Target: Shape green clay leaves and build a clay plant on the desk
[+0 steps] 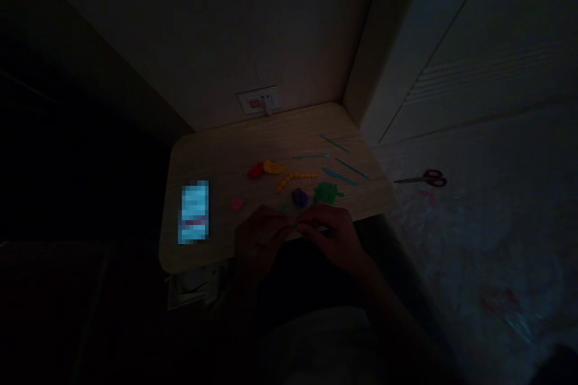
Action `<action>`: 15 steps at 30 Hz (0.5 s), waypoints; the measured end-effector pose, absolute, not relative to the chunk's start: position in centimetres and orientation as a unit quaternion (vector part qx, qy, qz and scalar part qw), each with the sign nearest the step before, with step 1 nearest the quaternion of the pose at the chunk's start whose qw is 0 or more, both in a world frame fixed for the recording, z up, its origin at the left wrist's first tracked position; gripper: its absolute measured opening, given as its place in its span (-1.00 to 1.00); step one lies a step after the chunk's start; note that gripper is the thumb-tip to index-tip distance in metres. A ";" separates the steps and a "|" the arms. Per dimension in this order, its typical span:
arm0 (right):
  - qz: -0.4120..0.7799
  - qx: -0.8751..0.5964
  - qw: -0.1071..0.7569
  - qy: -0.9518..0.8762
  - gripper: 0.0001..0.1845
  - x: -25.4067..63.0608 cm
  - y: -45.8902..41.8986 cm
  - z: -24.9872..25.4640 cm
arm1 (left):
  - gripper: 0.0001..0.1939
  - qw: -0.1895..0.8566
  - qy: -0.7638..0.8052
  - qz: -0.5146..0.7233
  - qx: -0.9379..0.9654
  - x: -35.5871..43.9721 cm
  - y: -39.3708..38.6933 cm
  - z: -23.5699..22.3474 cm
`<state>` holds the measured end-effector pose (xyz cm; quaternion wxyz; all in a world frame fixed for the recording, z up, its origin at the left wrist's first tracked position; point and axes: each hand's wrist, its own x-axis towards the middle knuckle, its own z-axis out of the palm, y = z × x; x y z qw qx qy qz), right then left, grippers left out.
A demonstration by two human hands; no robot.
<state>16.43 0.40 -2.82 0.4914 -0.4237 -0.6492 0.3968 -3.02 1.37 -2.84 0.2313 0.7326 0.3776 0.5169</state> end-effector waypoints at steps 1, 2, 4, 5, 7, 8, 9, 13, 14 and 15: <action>0.396 -0.419 0.491 -0.653 -0.88 16.5 0.4 -2.8 | -0.95 0.229 0.375 0.518 0.734 -3.0 1.4 -2.8; 0.394 -0.416 0.491 -0.657 -0.88 16.5 0.4 -2.8 | -0.95 0.227 0.374 0.520 0.733 -2.9 1.4 -2.7; 0.392 -0.414 0.491 -0.658 -0.90 16.5 0.4 -2.7 | -0.94 0.225 0.381 0.531 0.723 -2.6 1.4 -2.7; 0.391 -0.416 0.494 -0.656 -0.91 16.5 0.4 -2.8 | -0.95 0.225 0.388 0.538 0.714 -2.5 1.4 -2.8; 0.383 -0.417 0.504 -0.652 -0.87 16.4 0.4 -2.9 | -0.98 0.232 0.401 0.552 0.693 -2.2 1.4 -3.1; 0.377 -0.416 0.509 -0.653 -0.87 16.4 0.5 -2.9 | -0.98 0.238 0.406 0.557 0.685 -2.1 1.4 -3.3; 0.369 -0.414 0.514 -0.654 -0.87 16.4 0.5 -3.0 | -0.97 0.246 0.407 0.560 0.678 -2.0 1.4 -3.5; 0.341 -0.423 0.526 -0.654 -0.93 16.4 0.6 -3.2 | -0.94 0.260 0.416 0.558 0.669 -1.7 1.3 -3.8; 0.339 -0.427 0.525 -0.654 -0.93 16.4 0.6 -3.2 | -0.91 0.258 0.418 0.558 0.669 -1.7 1.2 -3.7; 0.337 -0.428 0.526 -0.653 -0.94 16.5 0.6 -3.2 | -0.88 0.256 0.419 0.557 0.670 -1.7 1.2 -3.6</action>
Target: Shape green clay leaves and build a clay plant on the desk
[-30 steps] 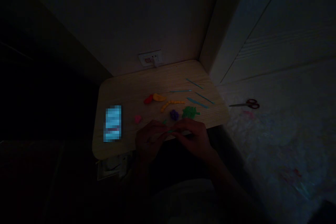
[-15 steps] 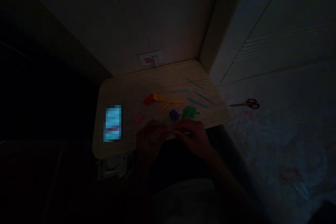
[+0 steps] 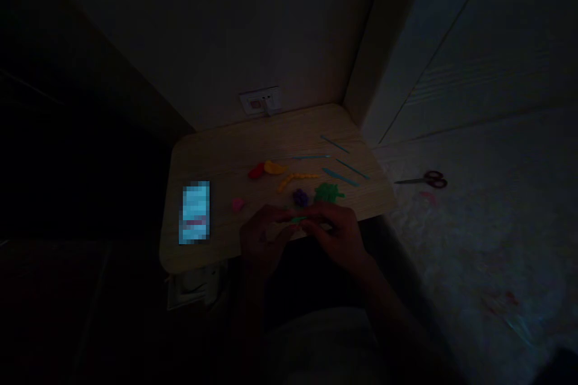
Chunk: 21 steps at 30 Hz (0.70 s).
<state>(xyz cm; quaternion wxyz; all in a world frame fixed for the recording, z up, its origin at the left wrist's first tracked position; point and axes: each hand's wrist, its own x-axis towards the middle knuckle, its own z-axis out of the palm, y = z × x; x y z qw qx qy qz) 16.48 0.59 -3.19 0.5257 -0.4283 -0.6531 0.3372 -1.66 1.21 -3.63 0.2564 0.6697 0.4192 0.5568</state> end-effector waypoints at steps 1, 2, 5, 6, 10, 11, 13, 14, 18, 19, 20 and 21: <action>0.337 -0.429 0.525 -0.653 -0.93 16.5 0.6 -3.2 | -0.86 0.253 0.416 0.557 0.673 -1.6 1.2 -3.5; 0.337 -0.429 0.524 -0.654 -0.93 16.6 0.6 -3.1 | -0.86 0.249 0.411 0.556 0.678 -1.6 1.2 -3.4; 0.342 -0.424 0.523 -0.655 -0.90 16.6 0.6 -3.1 | -0.92 0.237 0.404 0.546 0.694 -1.7 1.2 -3.3; 0.345 -0.423 0.524 -0.654 -0.88 16.6 0.5 -3.0 | -0.92 0.234 0.404 0.547 0.695 -1.6 1.2 -3.3; 0.349 -0.421 0.542 -0.638 -0.86 16.4 0.4 -3.0 | -0.88 0.242 0.409 0.562 0.677 -1.5 1.2 -3.6; 0.346 -0.420 0.547 -0.636 -0.87 16.4 0.4 -3.0 | -0.87 0.248 0.408 0.568 0.671 -1.4 1.1 -3.7; 0.340 -0.418 0.552 -0.636 -0.89 16.3 0.4 -3.1 | -0.88 0.265 0.405 0.578 0.657 -1.3 1.1 -3.8; 0.337 -0.418 0.553 -0.637 -0.89 16.3 0.4 -3.1 | -0.88 0.273 0.404 0.581 0.652 -1.2 1.0 -3.8; 0.319 -0.422 0.556 -0.641 -0.90 16.3 0.4 -3.0 | -0.87 0.291 0.410 0.580 0.641 -1.1 0.9 -3.9; 0.311 -0.424 0.556 -0.644 -0.91 16.3 0.4 -3.0 | -0.87 0.295 0.412 0.578 0.640 -1.1 0.9 -3.9; 0.302 -0.425 0.555 -0.648 -0.91 16.3 0.4 -2.9 | -0.88 0.298 0.413 0.577 0.638 -1.0 0.9 -3.9; 0.293 -0.425 0.552 -0.655 -0.91 16.3 0.4 -2.9 | -0.88 0.302 0.413 0.577 0.637 -0.9 0.9 -3.9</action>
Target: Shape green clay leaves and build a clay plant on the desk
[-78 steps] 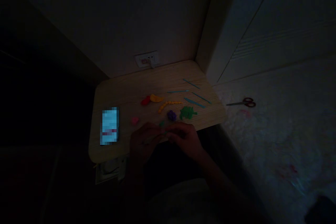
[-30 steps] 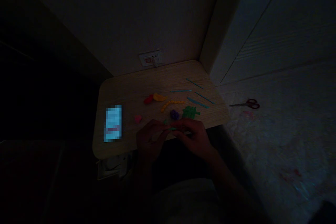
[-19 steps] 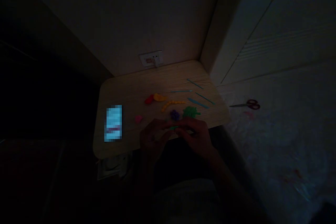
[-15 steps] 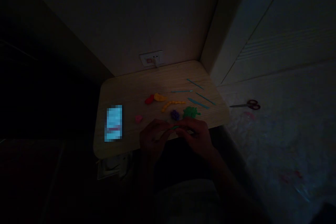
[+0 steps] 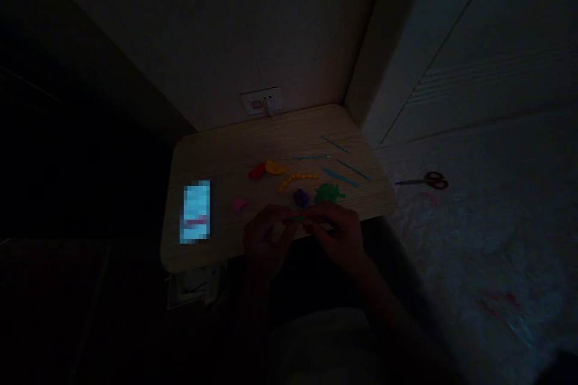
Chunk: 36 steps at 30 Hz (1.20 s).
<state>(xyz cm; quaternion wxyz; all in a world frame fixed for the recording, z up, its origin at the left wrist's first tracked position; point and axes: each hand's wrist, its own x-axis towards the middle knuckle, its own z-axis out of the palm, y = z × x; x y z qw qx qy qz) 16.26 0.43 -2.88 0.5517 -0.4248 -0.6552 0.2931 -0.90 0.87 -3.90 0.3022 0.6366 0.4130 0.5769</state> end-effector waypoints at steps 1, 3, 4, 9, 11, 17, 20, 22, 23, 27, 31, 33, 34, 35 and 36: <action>0.284 -0.424 0.547 -0.663 -0.90 16.3 0.4 -2.9 | -0.88 0.306 0.413 0.579 0.633 -0.8 0.8 -3.9; 0.266 -0.419 0.540 -0.680 -0.89 16.3 0.5 -2.9 | -0.88 0.316 0.412 0.588 0.620 -0.5 0.8 -3.8; 0.257 -0.415 0.539 -0.686 -0.89 16.3 0.5 -2.9 | -0.87 0.323 0.412 0.594 0.611 -0.3 0.8 -3.8; 0.234 -0.407 0.542 -0.697 -0.87 16.3 0.5 -3.2 | -0.88 0.368 0.413 0.604 0.573 0.0 0.9 -3.7; 0.230 -0.407 0.544 -0.697 -0.86 16.4 0.5 -3.2 | -0.89 0.388 0.416 0.594 0.569 -0.2 1.0 -3.8; 0.235 -0.409 0.553 -0.687 -0.86 16.5 0.4 -3.0 | -0.89 0.365 0.436 0.584 0.579 -1.0 0.9 -4.1; 0.250 -0.413 0.550 -0.681 -0.87 16.6 0.4 -2.9 | -0.93 0.337 0.427 0.571 0.615 -1.2 0.9 -4.1; 0.259 -0.419 0.541 -0.681 -0.88 16.6 0.4 -2.9 | -0.96 0.321 0.427 0.563 0.630 -1.3 0.9 -4.0; 0.261 -0.422 0.537 -0.682 -0.89 16.6 0.4 -2.9 | -0.96 0.313 0.430 0.560 0.635 -1.3 0.9 -4.0; 0.263 -0.424 0.536 -0.681 -0.91 16.6 0.4 -2.8 | -0.97 0.300 0.432 0.565 0.636 -1.2 0.9 -3.7; 0.267 -0.417 0.537 -0.683 -0.89 16.6 0.3 -2.8 | -0.95 0.310 0.417 0.576 0.632 -1.1 0.9 -3.5; 0.271 -0.407 0.540 -0.686 -0.88 16.5 0.3 -2.9 | -0.93 0.318 0.411 0.579 0.628 -1.0 0.8 -3.6; 0.270 -0.401 0.542 -0.687 -0.89 16.5 0.3 -2.9 | -0.93 0.326 0.409 0.581 0.624 -1.0 0.8 -3.6; 0.268 -0.397 0.544 -0.689 -0.90 16.5 0.3 -2.9 | -0.94 0.336 0.409 0.581 0.618 -1.0 0.7 -3.7; 0.265 -0.398 0.544 -0.689 -0.91 16.5 0.3 -3.0 | -0.95 0.345 0.411 0.579 0.614 -1.0 0.7 -3.8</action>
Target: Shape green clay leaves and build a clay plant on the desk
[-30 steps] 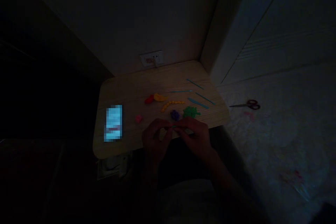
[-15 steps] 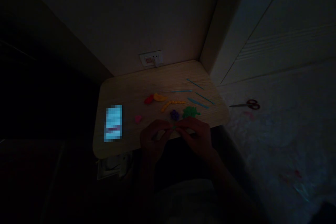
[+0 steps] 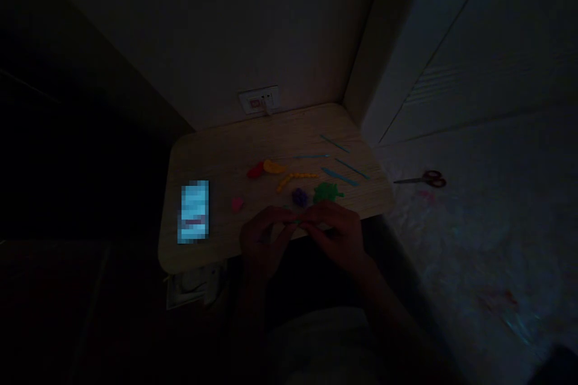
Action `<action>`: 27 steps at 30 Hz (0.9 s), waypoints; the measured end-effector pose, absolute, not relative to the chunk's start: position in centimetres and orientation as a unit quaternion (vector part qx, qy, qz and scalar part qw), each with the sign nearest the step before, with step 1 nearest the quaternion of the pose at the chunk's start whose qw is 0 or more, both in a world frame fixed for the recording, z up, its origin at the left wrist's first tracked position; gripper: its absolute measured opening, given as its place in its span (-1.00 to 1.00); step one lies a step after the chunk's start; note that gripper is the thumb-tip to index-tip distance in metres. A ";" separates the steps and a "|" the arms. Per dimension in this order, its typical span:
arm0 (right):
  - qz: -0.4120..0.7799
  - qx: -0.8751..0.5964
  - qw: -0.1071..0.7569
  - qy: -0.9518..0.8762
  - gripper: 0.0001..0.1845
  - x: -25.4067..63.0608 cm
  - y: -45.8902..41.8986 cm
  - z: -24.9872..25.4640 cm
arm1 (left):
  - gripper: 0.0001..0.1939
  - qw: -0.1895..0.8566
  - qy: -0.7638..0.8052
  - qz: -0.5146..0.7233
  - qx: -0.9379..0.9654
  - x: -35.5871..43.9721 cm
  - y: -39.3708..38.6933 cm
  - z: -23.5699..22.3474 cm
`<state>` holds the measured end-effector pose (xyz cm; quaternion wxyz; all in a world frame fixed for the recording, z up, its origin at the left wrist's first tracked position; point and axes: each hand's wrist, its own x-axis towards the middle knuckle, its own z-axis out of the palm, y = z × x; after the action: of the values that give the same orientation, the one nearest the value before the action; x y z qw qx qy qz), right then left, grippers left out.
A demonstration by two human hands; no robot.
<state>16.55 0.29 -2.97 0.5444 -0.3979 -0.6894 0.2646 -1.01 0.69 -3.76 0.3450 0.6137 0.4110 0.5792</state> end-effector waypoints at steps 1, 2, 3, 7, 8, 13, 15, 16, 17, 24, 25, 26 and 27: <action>0.262 -0.405 0.541 -0.690 -0.92 16.6 0.3 -3.1 | -0.96 0.353 0.415 0.574 0.611 -1.0 0.6 -3.8; 0.258 -0.415 0.536 -0.688 -0.93 16.8 0.4 -3.2 | -0.95 0.359 0.422 0.565 0.612 -1.1 0.6 -3.9; 0.255 -0.430 0.532 -0.683 -0.93 17.1 0.5 -3.3 | -0.92 0.361 0.430 0.554 0.614 -1.1 0.7 -3.9; 0.252 -0.508 0.534 -0.627 -0.92 18.9 1.2 -4.2 | -0.81 0.289 0.472 0.504 0.663 -1.4 1.4 -3.8; 0.250 -0.523 0.536 -0.614 -0.91 19.4 1.3 -4.4 | -0.82 0.254 0.476 0.485 0.688 -1.4 1.7 -3.8; 0.242 -0.538 0.525 -0.614 -0.85 20.8 1.8 -4.6 | -0.59 0.130 0.475 0.320 0.809 -0.6 3.9 -3.7; 0.240 -0.535 0.518 -0.623 -0.84 20.8 1.8 -4.5 | -0.56 0.113 0.470 0.263 0.835 -0.1 4.7 -3.9; 0.241 -0.534 0.515 -0.626 -0.83 20.7 1.7 -4.4 | -0.58 0.111 0.465 0.246 0.843 0.0 5.1 -4.1; 0.243 -0.533 0.514 -0.627 -0.83 20.6 1.7 -4.4 | -0.61 0.111 0.462 0.236 0.848 0.2 5.5 -4.3; 0.289 -0.517 0.537 -0.601 -0.86 20.0 1.6 -4.0 | -0.73 0.245 0.450 0.376 0.771 -0.3 6.3 -5.0; 0.304 -0.514 0.542 -0.591 -0.86 20.0 1.5 -3.9 | -0.75 0.288 0.442 0.406 0.746 -0.4 6.0 -4.8; 0.321 -0.511 0.549 -0.578 -0.86 19.9 1.5 -3.7 | -0.75 0.333 0.437 0.430 0.716 -0.5 5.7 -4.5; 0.338 -0.508 0.555 -0.565 -0.86 19.8 1.4 -3.6 | -0.75 0.376 0.435 0.453 0.681 -0.6 5.3 -4.2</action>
<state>19.84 1.41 -3.55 0.5547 -0.5083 -0.5655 0.3379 -0.56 5.30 -4.19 0.3762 0.6806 0.4355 0.4535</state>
